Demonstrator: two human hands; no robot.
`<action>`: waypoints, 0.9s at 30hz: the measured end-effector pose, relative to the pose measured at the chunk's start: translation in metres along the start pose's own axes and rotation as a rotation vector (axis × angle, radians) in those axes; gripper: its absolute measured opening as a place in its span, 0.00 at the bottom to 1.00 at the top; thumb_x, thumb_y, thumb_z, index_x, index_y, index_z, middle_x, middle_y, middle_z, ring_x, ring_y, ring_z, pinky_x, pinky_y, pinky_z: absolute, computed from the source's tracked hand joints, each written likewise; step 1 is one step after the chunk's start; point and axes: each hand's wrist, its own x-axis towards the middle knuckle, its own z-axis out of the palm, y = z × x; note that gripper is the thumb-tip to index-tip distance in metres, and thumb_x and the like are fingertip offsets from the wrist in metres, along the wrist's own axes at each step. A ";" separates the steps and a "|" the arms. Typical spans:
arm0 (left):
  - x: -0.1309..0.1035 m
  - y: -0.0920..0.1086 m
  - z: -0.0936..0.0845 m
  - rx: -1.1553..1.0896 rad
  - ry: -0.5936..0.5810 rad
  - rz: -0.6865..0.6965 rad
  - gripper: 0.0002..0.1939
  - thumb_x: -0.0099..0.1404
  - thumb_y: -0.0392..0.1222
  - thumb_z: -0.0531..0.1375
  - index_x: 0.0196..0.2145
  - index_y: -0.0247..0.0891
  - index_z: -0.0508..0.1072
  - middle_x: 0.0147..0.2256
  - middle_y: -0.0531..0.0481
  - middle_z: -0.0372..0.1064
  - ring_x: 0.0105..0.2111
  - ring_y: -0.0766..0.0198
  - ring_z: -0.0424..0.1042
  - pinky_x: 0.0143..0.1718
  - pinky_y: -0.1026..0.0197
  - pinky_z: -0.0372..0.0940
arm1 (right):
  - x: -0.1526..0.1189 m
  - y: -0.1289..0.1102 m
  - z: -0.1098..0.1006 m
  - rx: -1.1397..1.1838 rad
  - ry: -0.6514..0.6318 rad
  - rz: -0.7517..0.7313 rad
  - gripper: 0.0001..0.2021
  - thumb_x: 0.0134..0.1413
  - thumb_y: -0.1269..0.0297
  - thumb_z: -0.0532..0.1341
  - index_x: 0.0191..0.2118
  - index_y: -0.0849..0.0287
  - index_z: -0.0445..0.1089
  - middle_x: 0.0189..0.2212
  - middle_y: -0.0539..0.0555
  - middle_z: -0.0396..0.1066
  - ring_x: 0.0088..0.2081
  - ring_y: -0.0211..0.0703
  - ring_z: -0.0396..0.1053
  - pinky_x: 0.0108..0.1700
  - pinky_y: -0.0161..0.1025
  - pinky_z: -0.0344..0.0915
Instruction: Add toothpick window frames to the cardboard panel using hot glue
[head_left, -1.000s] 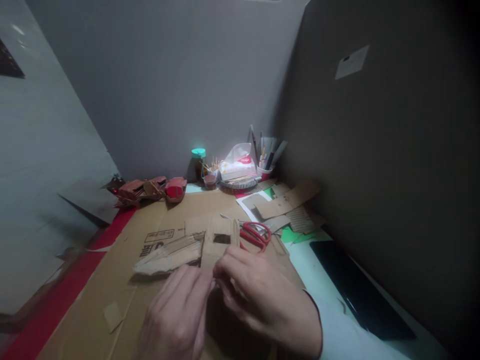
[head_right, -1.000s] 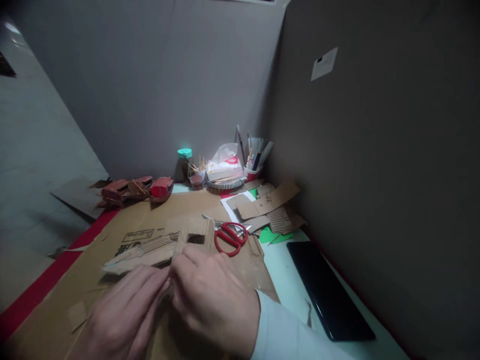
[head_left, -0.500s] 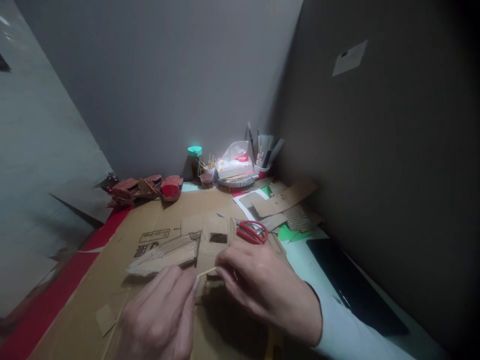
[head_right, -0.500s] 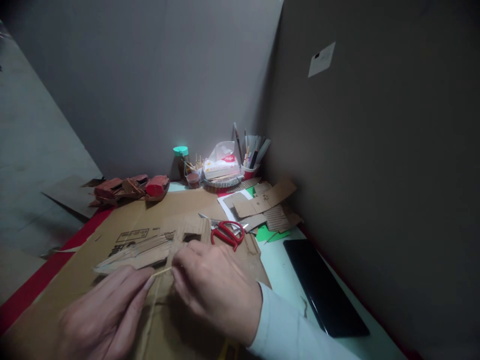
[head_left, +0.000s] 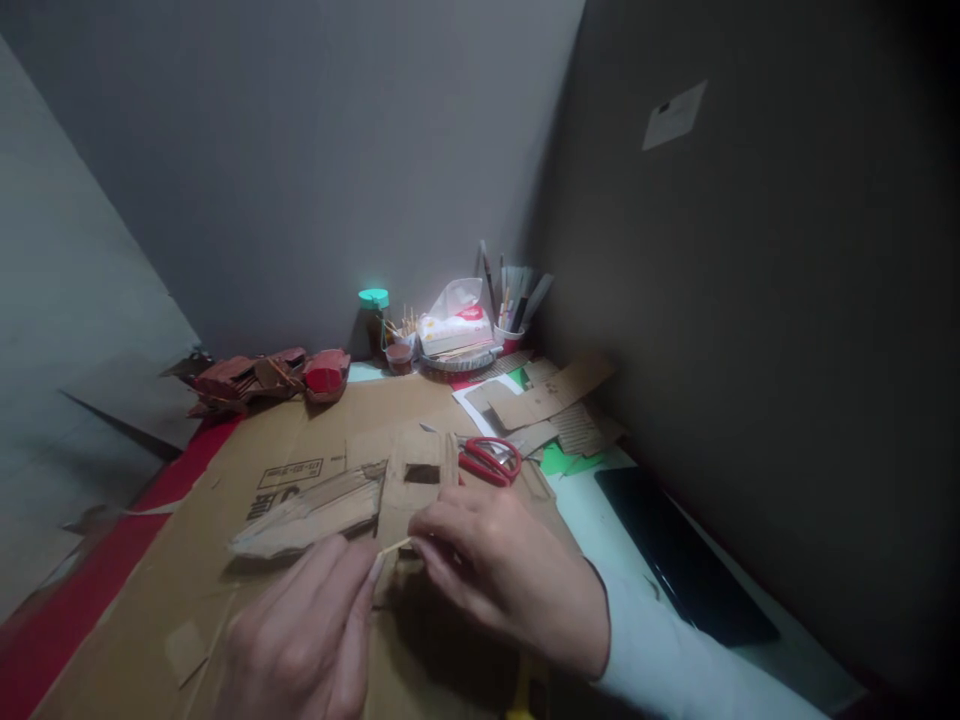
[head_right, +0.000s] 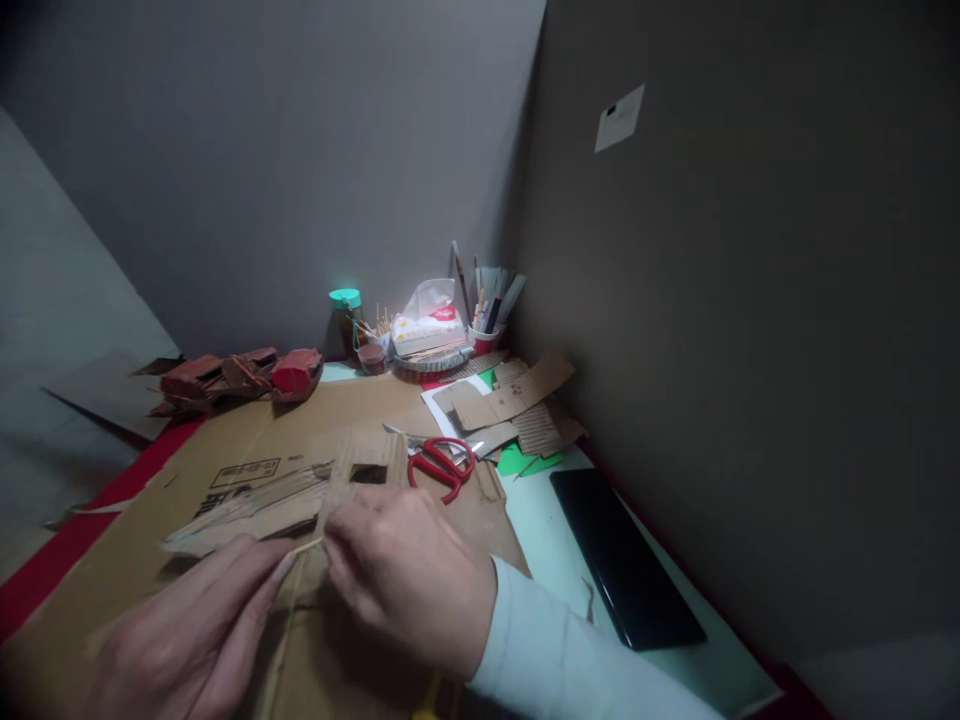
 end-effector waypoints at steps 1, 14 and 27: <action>-0.001 -0.002 0.000 0.015 -0.035 0.006 0.08 0.69 0.35 0.51 0.39 0.40 0.70 0.29 0.51 0.71 0.27 0.62 0.74 0.29 0.60 0.65 | 0.000 0.000 0.000 -0.006 -0.009 0.005 0.11 0.63 0.72 0.52 0.36 0.65 0.72 0.30 0.54 0.70 0.31 0.38 0.65 0.33 0.35 0.58; 0.000 -0.011 0.000 0.112 -0.122 0.060 0.10 0.71 0.40 0.48 0.45 0.43 0.67 0.35 0.45 0.76 0.30 0.57 0.78 0.25 0.59 0.69 | 0.002 0.005 0.000 -0.005 -0.045 0.033 0.08 0.60 0.73 0.54 0.33 0.63 0.69 0.29 0.55 0.71 0.30 0.39 0.64 0.32 0.36 0.56; 0.013 0.009 0.002 -0.235 -0.200 -0.151 0.07 0.71 0.38 0.51 0.43 0.46 0.66 0.31 0.56 0.67 0.32 0.68 0.73 0.36 0.69 0.70 | 0.003 -0.003 -0.001 0.207 0.125 0.149 0.04 0.54 0.75 0.62 0.31 0.65 0.73 0.21 0.49 0.71 0.22 0.30 0.63 0.25 0.27 0.54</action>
